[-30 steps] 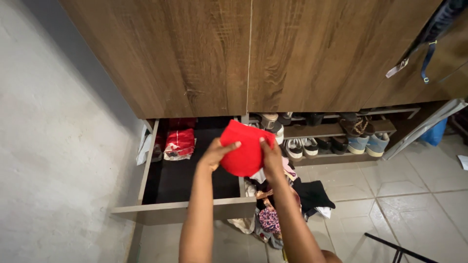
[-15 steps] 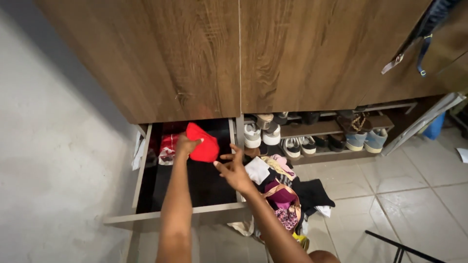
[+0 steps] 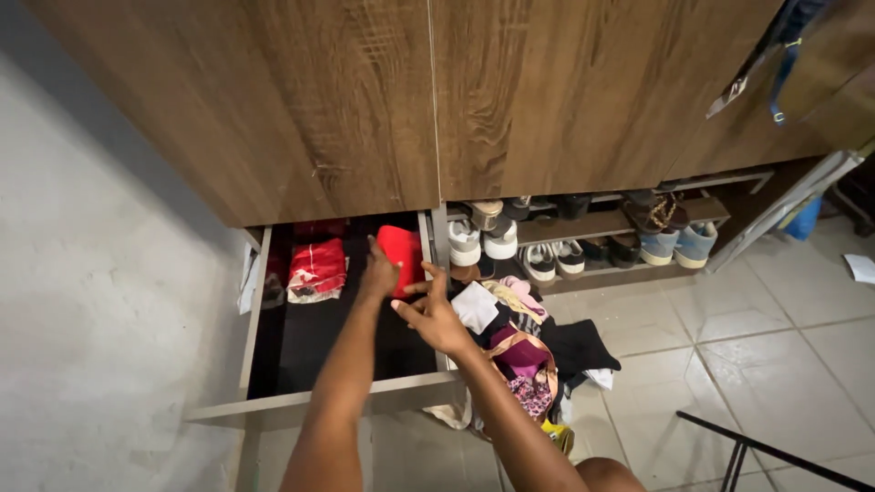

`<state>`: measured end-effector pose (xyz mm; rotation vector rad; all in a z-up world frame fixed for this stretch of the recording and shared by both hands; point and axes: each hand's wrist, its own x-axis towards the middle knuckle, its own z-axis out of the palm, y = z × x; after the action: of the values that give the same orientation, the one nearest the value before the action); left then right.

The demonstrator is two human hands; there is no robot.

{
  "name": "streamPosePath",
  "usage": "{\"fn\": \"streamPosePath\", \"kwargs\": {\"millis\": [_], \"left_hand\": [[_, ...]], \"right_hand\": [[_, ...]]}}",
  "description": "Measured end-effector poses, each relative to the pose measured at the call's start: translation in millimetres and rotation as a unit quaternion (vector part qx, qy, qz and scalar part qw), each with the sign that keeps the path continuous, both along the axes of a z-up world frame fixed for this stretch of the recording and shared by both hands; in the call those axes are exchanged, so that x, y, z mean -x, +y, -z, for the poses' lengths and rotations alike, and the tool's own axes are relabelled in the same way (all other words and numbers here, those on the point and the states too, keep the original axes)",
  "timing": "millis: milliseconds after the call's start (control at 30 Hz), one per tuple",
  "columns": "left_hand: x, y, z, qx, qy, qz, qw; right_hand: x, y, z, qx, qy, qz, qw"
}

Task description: Organize underwear and lingerie in a low wardrobe drawer.

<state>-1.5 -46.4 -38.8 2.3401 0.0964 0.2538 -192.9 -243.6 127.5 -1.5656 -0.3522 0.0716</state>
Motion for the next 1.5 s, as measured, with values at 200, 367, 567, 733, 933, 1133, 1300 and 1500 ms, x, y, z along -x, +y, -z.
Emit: {"fn": "streamPosePath", "kwargs": {"millis": [200, 367, 567, 733, 933, 1133, 1300, 1500], "left_hand": [[87, -39, -149, -0.198, 0.207, -0.148, 0.947], [60, -28, -85, -0.174, 0.382, -0.070, 0.905], [38, -17, -46, -0.250, 0.352, 0.043, 0.901], [40, -6, -48, -0.270, 0.357, 0.078, 0.891], [51, -12, -81, -0.287, 0.362, 0.084, 0.883], [21, -13, -67, -0.271, 0.225, 0.220, 0.910], [66, -34, -133, -0.145, 0.114, 0.284, 0.941], [183, -131, -258, 0.013, -0.045, 0.281, 0.959]], "right_hand": [[-3, -3, 0, -0.004, -0.029, -0.002, 1.000], [-3, -8, -8, 0.005, -0.015, 0.002, 1.000], [-6, -10, -9, -0.009, 0.018, 0.014, 1.000], [-11, -8, 4, -0.012, 0.014, 0.005, 1.000], [-11, -9, 2, 0.018, -0.005, -0.007, 1.000], [-11, -18, 1, 0.063, -0.036, -0.051, 0.996], [-42, -38, 38, -0.007, -0.053, -0.019, 0.998], [-80, -94, 70, -0.101, -0.027, 0.062, 0.993]]}}
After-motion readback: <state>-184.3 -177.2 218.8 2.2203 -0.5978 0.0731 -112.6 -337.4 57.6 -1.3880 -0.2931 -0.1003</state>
